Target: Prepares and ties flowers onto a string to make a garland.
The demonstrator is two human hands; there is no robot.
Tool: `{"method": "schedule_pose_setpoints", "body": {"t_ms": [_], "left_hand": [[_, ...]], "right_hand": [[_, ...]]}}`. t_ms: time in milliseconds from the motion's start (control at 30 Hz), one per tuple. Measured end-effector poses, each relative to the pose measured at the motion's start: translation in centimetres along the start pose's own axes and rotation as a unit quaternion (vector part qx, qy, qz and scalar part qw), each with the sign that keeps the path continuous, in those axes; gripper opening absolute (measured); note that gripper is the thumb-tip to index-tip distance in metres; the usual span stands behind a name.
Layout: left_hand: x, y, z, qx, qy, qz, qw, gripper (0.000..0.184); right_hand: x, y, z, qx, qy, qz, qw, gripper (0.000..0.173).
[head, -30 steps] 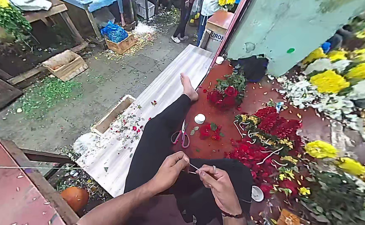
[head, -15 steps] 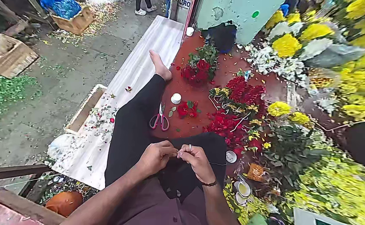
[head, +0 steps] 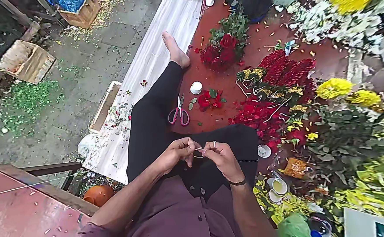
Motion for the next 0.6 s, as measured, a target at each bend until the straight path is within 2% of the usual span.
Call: {"method": "schedule_pose_setpoints", "body": {"t_ms": [100,200,333,400,467,500,567,600], "left_hand": [[-0.1,0.2,-0.1,0.048,0.026,0.078,0.995,0.015],[-0.5,0.1,-0.9,0.112,0.058,0.140,0.982,0.019],[-1.2,0.0,-0.5,0.151,0.102,0.141,0.973,0.026],[-1.6,-0.1,-0.4,0.122,0.101,0.088,0.983,0.021],[-1.7,0.3,0.4,-0.019,0.076,-0.034,0.996,0.012],[-1.6,0.6,0.5,-0.124,0.058,-0.107,0.985,0.019],[-0.6,0.9,-0.3,-0.303,0.049,-0.221,0.926,0.037],[0.0,0.9,-0.8,-0.350,0.071,-0.262,0.897,0.042]], "right_hand": [[-0.1,-0.2,-0.3,-0.032,-0.024,-0.021,0.999,0.017],[0.4,-0.4,-0.9,-0.036,-0.051,-0.066,0.996,0.017],[0.8,0.0,-2.3,0.015,-0.061,-0.111,0.992,0.017],[1.0,0.4,-3.0,0.048,-0.062,-0.126,0.989,0.016],[1.1,0.4,-3.3,0.139,-0.023,-0.140,0.980,0.016],[1.2,0.2,-3.3,0.192,0.010,-0.139,0.972,0.018],[1.4,-0.2,-3.3,0.270,0.060,-0.110,0.955,0.024],[1.3,-0.3,-3.3,0.288,0.074,-0.094,0.950,0.026]]}}
Point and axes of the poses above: each hand's wrist, its own x-axis towards the middle knuckle, its own y-axis out of the palm, z = x × y, the point moved 1 cm from there along x, towards the middle knuckle, and after that the axes turned 7 degrees about y, right-handed, at the moved point
